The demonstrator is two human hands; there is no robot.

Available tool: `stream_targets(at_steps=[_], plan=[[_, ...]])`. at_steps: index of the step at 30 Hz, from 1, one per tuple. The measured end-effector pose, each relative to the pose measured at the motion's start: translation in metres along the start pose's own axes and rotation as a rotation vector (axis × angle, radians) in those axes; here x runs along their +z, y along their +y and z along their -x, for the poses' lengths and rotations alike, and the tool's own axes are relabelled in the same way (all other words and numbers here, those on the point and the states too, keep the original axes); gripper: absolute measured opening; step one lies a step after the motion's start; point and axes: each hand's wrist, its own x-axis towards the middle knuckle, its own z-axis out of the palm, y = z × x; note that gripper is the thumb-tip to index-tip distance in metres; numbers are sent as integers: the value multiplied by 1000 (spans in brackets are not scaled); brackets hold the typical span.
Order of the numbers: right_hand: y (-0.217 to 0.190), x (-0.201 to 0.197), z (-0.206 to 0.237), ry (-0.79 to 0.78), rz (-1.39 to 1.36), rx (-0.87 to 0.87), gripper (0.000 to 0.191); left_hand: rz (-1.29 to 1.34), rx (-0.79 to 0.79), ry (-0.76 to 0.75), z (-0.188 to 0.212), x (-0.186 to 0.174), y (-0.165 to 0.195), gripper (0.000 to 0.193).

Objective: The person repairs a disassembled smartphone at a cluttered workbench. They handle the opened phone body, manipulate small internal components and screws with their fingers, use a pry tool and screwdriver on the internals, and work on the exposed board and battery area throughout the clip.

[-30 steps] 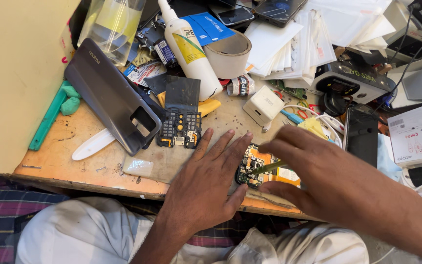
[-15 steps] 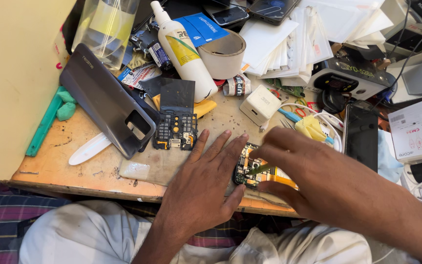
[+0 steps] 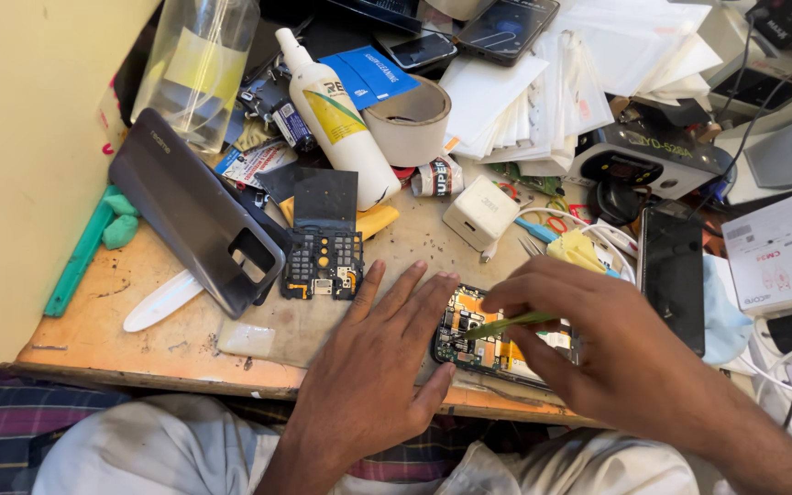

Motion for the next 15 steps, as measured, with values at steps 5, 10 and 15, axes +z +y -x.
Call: stream_targets(at_steps=[5,10,15], plan=[[23,6,26,200,-136,102,25,85,-5,42,1,1,2,73],[62,22,59,429,-467,310,22,158,23,90,-1,-2,7,38],[86,45,87,521,-628,391,19,87,42,33,-9,-2,18,38]])
